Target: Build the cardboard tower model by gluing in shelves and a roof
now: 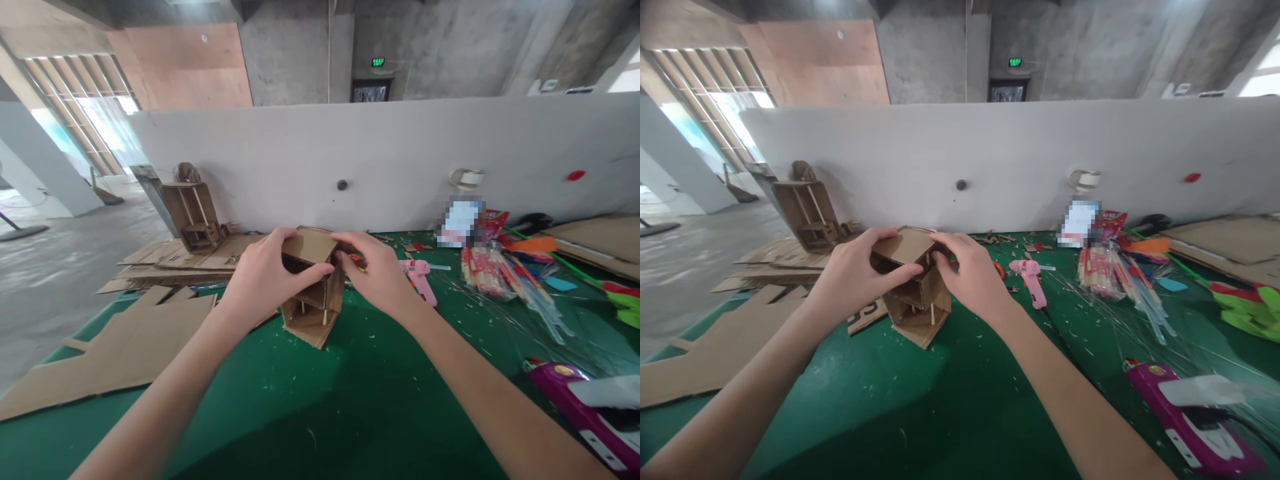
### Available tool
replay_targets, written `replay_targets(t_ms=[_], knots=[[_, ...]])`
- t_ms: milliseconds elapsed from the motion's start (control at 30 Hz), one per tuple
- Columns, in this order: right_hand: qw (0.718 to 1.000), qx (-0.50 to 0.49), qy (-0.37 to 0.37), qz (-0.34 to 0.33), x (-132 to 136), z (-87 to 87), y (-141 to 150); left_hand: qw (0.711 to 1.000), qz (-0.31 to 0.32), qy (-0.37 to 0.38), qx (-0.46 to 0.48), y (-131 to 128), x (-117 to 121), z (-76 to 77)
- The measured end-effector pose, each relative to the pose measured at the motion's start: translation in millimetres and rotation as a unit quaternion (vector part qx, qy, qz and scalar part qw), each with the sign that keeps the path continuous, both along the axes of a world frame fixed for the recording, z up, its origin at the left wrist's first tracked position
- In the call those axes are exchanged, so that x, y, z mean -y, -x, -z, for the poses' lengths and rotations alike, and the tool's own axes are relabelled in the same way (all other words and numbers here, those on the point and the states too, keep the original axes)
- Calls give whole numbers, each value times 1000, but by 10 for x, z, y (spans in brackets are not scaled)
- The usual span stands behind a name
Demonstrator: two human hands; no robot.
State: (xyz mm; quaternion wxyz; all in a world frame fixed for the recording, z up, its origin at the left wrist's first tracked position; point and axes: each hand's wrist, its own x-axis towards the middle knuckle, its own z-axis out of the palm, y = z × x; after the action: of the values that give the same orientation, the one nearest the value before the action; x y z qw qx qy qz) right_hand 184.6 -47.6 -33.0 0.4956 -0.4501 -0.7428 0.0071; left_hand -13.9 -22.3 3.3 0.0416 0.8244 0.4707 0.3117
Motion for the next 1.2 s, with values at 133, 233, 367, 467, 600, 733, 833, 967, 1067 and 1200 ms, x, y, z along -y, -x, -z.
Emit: replay_targets(t_ms=[133, 233, 367, 467, 600, 733, 833, 967, 1067, 1200], knots=[[999, 15, -28, 42, -20, -4, -34, 999, 34, 23, 24, 23, -53, 9], [997, 37, -28, 56, 21, -61, -74, 994, 101, 28, 39, 59, -125, 11], [996, 85, -8, 36, 132, -174, -102, 985, 168, 24, 37, 135, -244, -1], [992, 114, -21, 50, 180, -216, -84, 981, 191, 35, 16, 158, -282, -26], [991, 116, -26, 66, 179, -206, -60, 984, 179, 22, 6, 129, -262, -46], [989, 126, -24, 74, 176, -189, -57, 983, 181, 24, 15, 118, -249, -46], [981, 167, -40, 93, 182, -183, -51, 984, 176, 29, 3, 135, -243, -65], [968, 211, -52, 123, 174, -174, -46, 985, 169, 19, -31, 149, -206, -107], [964, 222, -58, 138, 159, -167, -54, 985, 168, 7, -45, 153, -179, -117], [956, 244, -64, 151, 145, -156, -73, 979, 198, -4, -52, 153, -177, -97]])
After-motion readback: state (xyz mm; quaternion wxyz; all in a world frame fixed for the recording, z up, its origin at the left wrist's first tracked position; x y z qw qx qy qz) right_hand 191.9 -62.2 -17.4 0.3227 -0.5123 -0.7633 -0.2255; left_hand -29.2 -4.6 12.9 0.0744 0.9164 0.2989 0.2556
